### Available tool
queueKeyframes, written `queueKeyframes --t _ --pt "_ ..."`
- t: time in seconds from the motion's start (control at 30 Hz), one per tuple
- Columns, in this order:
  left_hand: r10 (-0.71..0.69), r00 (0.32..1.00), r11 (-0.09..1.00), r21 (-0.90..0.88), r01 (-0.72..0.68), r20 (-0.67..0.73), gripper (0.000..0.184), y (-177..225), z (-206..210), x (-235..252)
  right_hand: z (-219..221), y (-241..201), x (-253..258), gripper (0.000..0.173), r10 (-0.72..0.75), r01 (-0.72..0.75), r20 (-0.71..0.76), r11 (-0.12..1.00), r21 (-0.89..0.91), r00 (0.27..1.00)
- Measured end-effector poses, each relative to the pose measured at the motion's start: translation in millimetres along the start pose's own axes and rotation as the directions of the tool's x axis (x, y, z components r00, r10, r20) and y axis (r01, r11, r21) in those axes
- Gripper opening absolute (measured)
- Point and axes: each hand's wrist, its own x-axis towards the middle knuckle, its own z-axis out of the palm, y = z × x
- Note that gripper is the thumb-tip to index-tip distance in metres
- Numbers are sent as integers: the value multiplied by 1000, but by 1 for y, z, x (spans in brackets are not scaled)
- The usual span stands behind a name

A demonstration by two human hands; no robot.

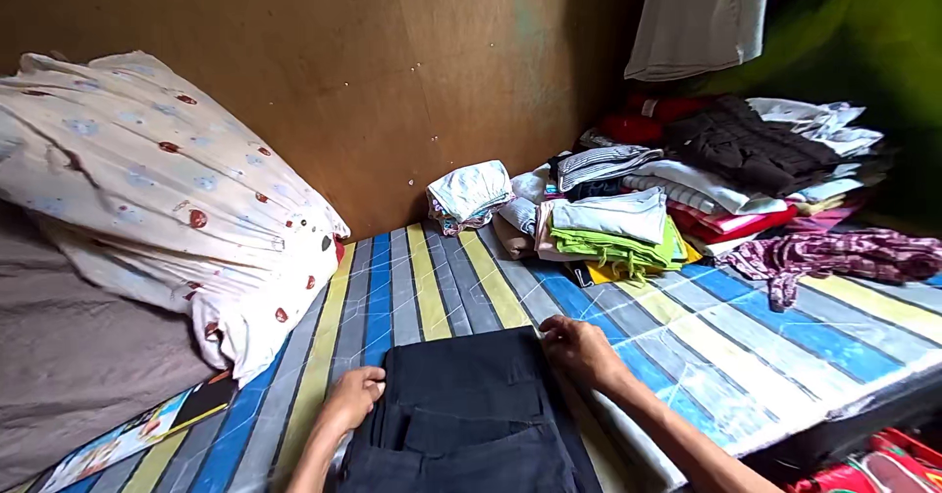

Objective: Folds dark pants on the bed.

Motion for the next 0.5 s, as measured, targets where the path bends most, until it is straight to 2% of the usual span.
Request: queueKeyframes --t 0.07,0.13,0.2,0.3,0.37,0.43,0.5 --pt "101 995 995 16 -100 -8 50 -3 2 21 6 12 11 30 -64 63 -62 998 -18 996" --pt "111 993 993 -36 -112 -42 58 -6 1 34 10 17 20 31 -119 117 -97 993 -21 988" --pt "115 991 991 -62 -119 -70 63 -9 2 45 13 19 26 33 -204 198 -74 977 -80 976" --pt "205 978 979 1 -205 -39 53 -11 0 60 9 19 33 36 -289 294 57 943 -157 956" --pt "326 944 941 118 -318 -57 41 -14 0 66 10 24 38 36 -344 356 96 919 -172 934" --pt "529 835 843 203 -497 -150 29 -21 6 69 15 31 43 33 -407 411 61 889 -201 911" --pt "695 658 719 299 -627 -290 23 -31 19 72 25 39 47 27 -498 470 -45 842 -263 866"
